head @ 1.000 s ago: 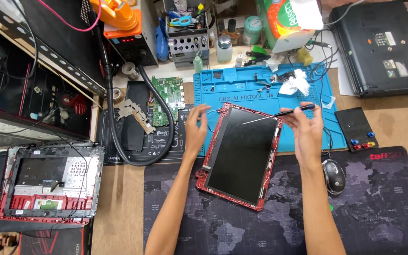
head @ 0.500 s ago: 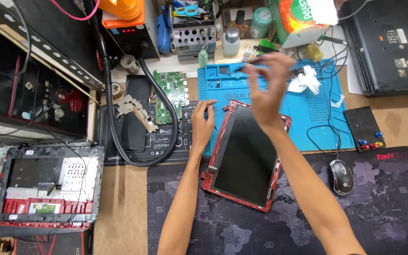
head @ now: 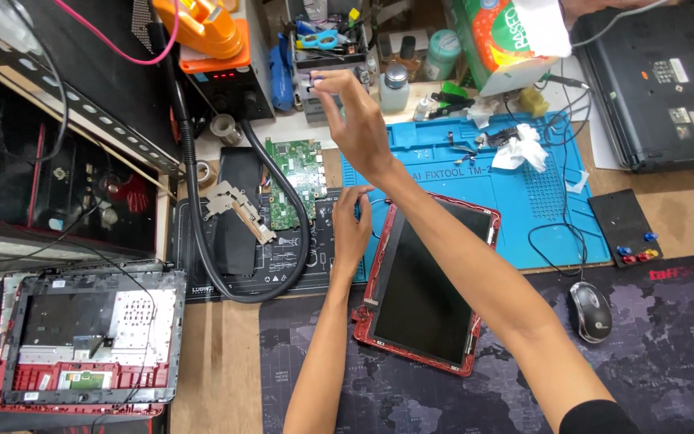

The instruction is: Repairing a laptop screen by aligning the LCD panel with the bezel and using a prying tool to secure the components.

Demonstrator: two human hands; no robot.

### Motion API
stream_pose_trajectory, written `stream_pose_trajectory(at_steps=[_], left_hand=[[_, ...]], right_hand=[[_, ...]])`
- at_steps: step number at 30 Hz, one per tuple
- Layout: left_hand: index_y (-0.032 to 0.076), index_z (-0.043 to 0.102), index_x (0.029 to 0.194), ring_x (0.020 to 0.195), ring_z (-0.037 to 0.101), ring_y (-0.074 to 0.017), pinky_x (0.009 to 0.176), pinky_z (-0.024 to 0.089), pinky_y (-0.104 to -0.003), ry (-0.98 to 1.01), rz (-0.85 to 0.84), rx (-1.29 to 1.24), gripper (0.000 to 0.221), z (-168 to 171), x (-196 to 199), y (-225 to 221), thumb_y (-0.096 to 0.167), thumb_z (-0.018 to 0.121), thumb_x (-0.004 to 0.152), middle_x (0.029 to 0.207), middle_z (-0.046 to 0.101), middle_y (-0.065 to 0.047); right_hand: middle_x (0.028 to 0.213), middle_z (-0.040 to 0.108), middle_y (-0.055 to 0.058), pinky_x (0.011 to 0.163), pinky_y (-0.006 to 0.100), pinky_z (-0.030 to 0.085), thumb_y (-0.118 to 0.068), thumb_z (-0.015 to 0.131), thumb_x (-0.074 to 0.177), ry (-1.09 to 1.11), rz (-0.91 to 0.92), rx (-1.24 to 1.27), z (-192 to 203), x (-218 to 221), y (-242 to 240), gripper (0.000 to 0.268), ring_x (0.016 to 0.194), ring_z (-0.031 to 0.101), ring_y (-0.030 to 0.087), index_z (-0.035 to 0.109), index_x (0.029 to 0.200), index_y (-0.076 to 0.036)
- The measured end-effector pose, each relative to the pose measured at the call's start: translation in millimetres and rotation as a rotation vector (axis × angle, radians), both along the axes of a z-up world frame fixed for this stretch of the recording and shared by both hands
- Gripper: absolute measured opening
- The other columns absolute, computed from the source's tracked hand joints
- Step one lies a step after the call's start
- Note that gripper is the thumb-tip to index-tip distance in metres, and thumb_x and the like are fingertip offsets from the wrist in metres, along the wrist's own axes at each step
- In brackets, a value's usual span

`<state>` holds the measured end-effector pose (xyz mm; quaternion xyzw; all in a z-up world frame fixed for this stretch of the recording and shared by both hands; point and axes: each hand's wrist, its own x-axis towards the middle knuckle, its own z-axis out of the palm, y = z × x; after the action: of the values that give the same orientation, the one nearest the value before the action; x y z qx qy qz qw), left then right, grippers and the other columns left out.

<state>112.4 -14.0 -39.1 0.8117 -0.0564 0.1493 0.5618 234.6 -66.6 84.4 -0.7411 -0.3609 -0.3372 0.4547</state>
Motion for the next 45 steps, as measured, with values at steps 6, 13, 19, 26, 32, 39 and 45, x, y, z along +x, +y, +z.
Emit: stream_pose_trajectory(at_steps=[6,13,19,26,32,39,45], left_hand=[[0.013,0.064,0.118,0.110,0.062,-0.0264,0.097,0.038,-0.045,0.012,-0.015,-0.044,0.027,2.7,-2.2,0.3,0.021,0.040,0.108,0.116,0.064,-0.004],[0.012,0.064,0.116,0.105,0.061,-0.0265,0.093,0.039,-0.044,0.003,-0.011,-0.041,0.027,3.7,-1.2,1.1,0.022,0.040,0.108,0.111,0.063,-0.005],[0.011,0.061,0.119,0.092,0.060,-0.0279,0.084,0.045,-0.054,-0.049,-0.034,-0.039,0.027,17.3,-3.2,2.7,0.004,0.039,0.106,0.095,0.053,-0.010],[0.020,0.068,0.115,0.100,0.064,-0.0212,0.088,0.043,-0.041,-0.023,-0.028,0.094,0.017,6.1,0.8,2.2,0.021,0.054,0.104,0.106,0.060,0.000],[0.024,0.069,0.112,0.104,0.062,-0.0253,0.087,0.043,-0.040,-0.045,-0.027,0.230,0.018,-1.1,0.4,1.3,0.034,0.066,0.098,0.110,0.060,0.000],[0.018,0.069,0.106,0.109,0.058,-0.0293,0.090,0.042,-0.041,-0.067,-0.003,0.284,0.014,5.8,-5.5,-4.8,0.029,0.064,0.099,0.117,0.055,-0.006],[0.019,0.067,0.120,0.119,0.055,-0.0304,0.102,0.042,-0.043,-0.069,0.041,0.180,0.021,-3.9,-11.9,0.2,0.023,0.065,0.099,0.121,0.053,-0.007]], right_hand=[[0.119,0.064,0.019,0.072,0.034,0.061,0.007,0.062,0.103,-0.045,-0.014,-0.033,-7.6,10.1,0.2,0.025,0.085,0.072,0.027,0.048,0.116,-0.009],[0.118,0.066,0.018,0.091,0.041,0.058,0.009,0.060,0.103,-0.033,0.001,-0.050,-5.9,10.2,-2.6,0.020,0.110,0.067,0.033,0.052,0.114,-0.005],[0.118,0.069,-0.003,0.098,0.034,0.054,-0.003,0.064,0.100,-0.038,-0.242,-0.165,-15.5,-13.1,-28.5,0.023,0.114,0.066,0.017,0.071,0.114,-0.021],[0.117,0.058,0.009,0.107,0.046,0.044,0.000,0.060,0.105,0.367,-0.403,-0.031,-34.4,-120.7,-143.6,0.017,0.123,0.056,0.030,0.064,0.119,-0.009],[0.114,0.061,0.012,0.104,0.046,0.047,-0.005,0.064,0.105,0.539,-0.624,-0.008,-77.2,-210.4,-209.3,0.011,0.120,0.061,0.035,0.067,0.116,-0.008],[0.120,0.061,0.005,0.104,0.049,0.044,-0.017,0.070,0.101,0.579,-0.772,-0.107,-101.4,-248.2,-199.3,0.020,0.125,0.060,0.031,0.065,0.120,-0.014],[0.122,0.059,-0.002,0.100,0.044,0.036,-0.026,0.066,0.104,0.659,-0.870,-0.082,-102.8,-249.6,-196.0,0.021,0.115,0.060,0.023,0.062,0.124,-0.022]])
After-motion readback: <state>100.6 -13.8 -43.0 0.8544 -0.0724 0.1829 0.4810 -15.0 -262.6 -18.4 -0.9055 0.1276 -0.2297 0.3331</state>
